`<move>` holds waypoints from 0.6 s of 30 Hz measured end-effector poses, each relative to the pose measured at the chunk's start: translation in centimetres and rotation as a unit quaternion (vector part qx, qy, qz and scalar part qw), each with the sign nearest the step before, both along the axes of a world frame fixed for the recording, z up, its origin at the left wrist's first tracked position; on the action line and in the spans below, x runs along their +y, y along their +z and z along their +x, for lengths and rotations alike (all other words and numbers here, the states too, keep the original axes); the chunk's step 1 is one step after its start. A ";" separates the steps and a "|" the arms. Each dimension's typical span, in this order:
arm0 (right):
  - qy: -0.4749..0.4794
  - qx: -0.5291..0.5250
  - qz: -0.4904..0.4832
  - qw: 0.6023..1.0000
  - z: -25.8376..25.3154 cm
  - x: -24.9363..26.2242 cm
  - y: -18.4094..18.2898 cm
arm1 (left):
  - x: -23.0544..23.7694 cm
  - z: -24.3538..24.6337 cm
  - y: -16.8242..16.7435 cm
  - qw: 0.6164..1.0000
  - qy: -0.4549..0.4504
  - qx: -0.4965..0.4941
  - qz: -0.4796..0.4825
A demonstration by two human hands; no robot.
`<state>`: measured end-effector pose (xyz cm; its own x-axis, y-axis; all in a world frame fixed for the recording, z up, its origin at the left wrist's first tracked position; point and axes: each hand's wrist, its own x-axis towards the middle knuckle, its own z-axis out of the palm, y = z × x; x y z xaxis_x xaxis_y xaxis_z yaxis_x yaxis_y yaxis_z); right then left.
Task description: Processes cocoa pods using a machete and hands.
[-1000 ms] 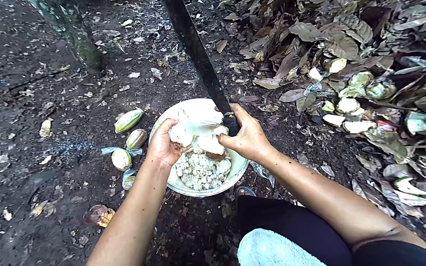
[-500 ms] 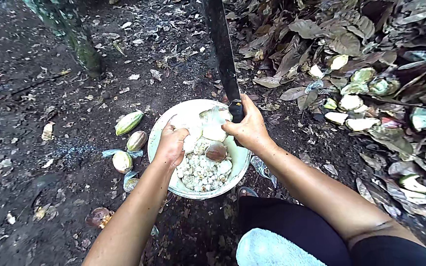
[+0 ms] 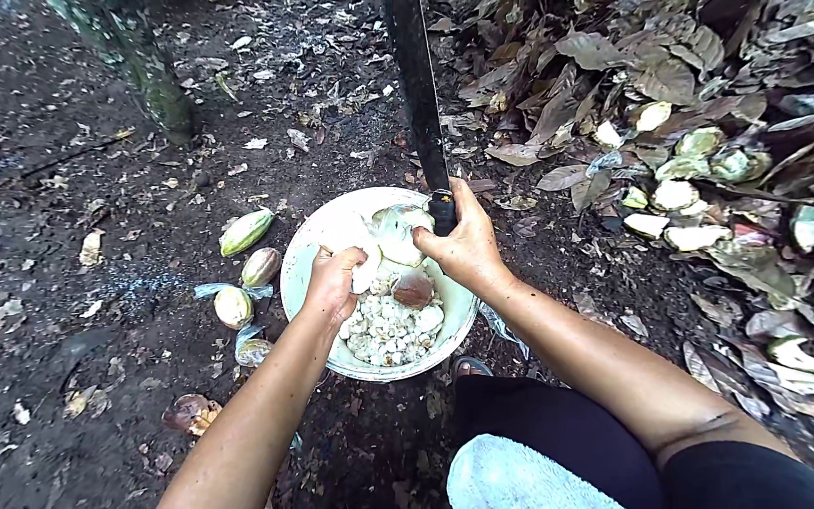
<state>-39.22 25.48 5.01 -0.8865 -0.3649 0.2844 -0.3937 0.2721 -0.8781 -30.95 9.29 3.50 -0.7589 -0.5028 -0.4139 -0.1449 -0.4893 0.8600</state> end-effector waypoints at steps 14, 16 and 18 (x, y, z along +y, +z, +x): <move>-0.027 -0.109 -0.104 0.988 -1.1 -0.9 -0.5 | -1.4 1.5 1.3 0.971 -0.184 0.078 0.133; -0.028 -0.106 -0.107 0.988 -1.1 -1.0 -0.4 | -1.2 1.3 1.3 0.978 -0.165 0.055 0.111; -0.026 -0.105 -0.113 0.988 -1.2 -1.0 -0.4 | -1.3 1.3 1.1 0.981 -0.160 0.057 0.099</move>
<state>-40.41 24.44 4.57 -0.9506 -0.2656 0.1607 -0.1865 0.0749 -0.9796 -29.66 7.99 4.65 -0.9119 -0.1503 -0.3820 -0.2260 -0.5930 0.7728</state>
